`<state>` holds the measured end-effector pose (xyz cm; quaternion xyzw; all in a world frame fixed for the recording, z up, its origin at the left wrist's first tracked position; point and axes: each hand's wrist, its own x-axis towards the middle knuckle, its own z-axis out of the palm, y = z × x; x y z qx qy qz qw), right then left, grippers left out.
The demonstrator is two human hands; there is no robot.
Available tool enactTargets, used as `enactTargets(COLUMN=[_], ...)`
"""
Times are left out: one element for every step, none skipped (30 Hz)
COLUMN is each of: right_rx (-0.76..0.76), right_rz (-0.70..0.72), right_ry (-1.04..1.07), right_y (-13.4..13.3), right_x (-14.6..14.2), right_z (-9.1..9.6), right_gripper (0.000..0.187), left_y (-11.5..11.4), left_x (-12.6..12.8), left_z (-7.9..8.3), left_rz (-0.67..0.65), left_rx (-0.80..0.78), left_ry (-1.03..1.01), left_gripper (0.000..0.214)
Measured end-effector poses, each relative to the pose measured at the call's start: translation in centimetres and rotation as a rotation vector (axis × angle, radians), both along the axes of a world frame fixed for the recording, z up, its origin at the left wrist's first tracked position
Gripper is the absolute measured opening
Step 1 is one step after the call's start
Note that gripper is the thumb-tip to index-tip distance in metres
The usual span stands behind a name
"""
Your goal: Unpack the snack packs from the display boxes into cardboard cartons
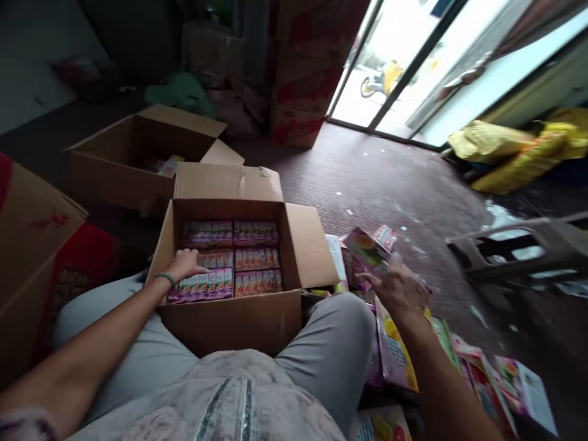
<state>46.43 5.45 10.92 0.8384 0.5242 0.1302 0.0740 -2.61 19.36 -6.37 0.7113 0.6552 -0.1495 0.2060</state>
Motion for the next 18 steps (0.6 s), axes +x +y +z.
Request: enactTargets(right_rx=[0.023,0.051,0.071,0.087,0.099,0.105,0.105,0.101,0.100,0.102,0.095,0.089,0.077,0.062,0.042,0.027,0.024,0.025], right_rz=[-0.004,0.008,0.033,0.051,0.060,0.069,0.077,0.084,0.091,0.100,0.118,0.124,0.119,0.110,0.102,0.093,0.088,0.094], right_ry=[0.021,0.051,0.089,0.121,0.139,0.146,0.142,0.131,0.117,0.105,0.099,0.087,0.069,0.050,0.037,0.028,0.026,0.031], right_y=[-0.4,-0.7,-1.1,-1.3,-1.5,-1.5,-1.4,-1.3,-1.1,-1.0,-0.8,-0.7,-0.6,-0.4,-0.3,-0.2,-0.1,0.0], right_x=[0.3,0.3,0.0,-0.5,-1.0,-1.4,-1.6,-1.7,-1.6,-1.4,-1.1,-0.8,-0.6,-0.4,-0.3,-0.3,-0.4,-0.5], right_z=[-1.4,-3.0,-4.5,-5.8,-6.9,-7.8,-8.4,-8.7,-8.9,-8.9,-8.9,-8.8,-8.8,-8.7,-8.8,-8.8,-8.8,-8.9], right_gripper=[0.057,0.057,0.056,0.055,0.053,0.051,0.050,0.049,0.047,0.046,0.045,0.044,0.043,0.042,0.041,0.040,0.040,0.040], left_y=[0.8,1.6,2.2,2.7,3.1,3.5,3.9,4.3,4.7,5.1,5.5,6.0,6.3,6.6,6.8,6.9,6.9,6.9], left_x=[0.2,0.5,0.9,1.3,1.8,2.2,2.6,2.9,3.2,3.4,3.5,3.5,3.5,3.5,3.5,3.6,3.6,3.7], left_z=[-0.8,-1.8,-2.9,-4.1,-5.3,-6.6,-7.9,-9.1,-10.3,-11.3,-12.3,-13.1,-13.8,-14.4,-14.9,-15.2,-15.5,-15.6], left_rz=[0.000,-0.004,-0.008,-0.014,-0.024,-0.032,-0.039,-0.043,-0.045,-0.044,-0.042,-0.037,-0.031,-0.023,-0.016,-0.009,-0.003,0.002], left_rx=[-0.050,-0.091,-0.127,-0.159,-0.192,-0.223,-0.254,-0.289,-0.331,-0.377,-0.427,-0.478,-0.528,-0.576,-0.620,-0.660,-0.693,-0.716], left_ry=[0.020,0.032,0.037,0.036,0.034,0.030,0.024,0.017,0.008,-0.005,-0.023,-0.044,-0.068,-0.090,-0.111,-0.127,-0.141,-0.152], left_gripper=[0.084,0.085,0.085,0.087,0.089,0.093,0.096,0.099,0.100,0.099,0.097,0.094,0.089,0.083,0.077,0.070,0.064,0.059])
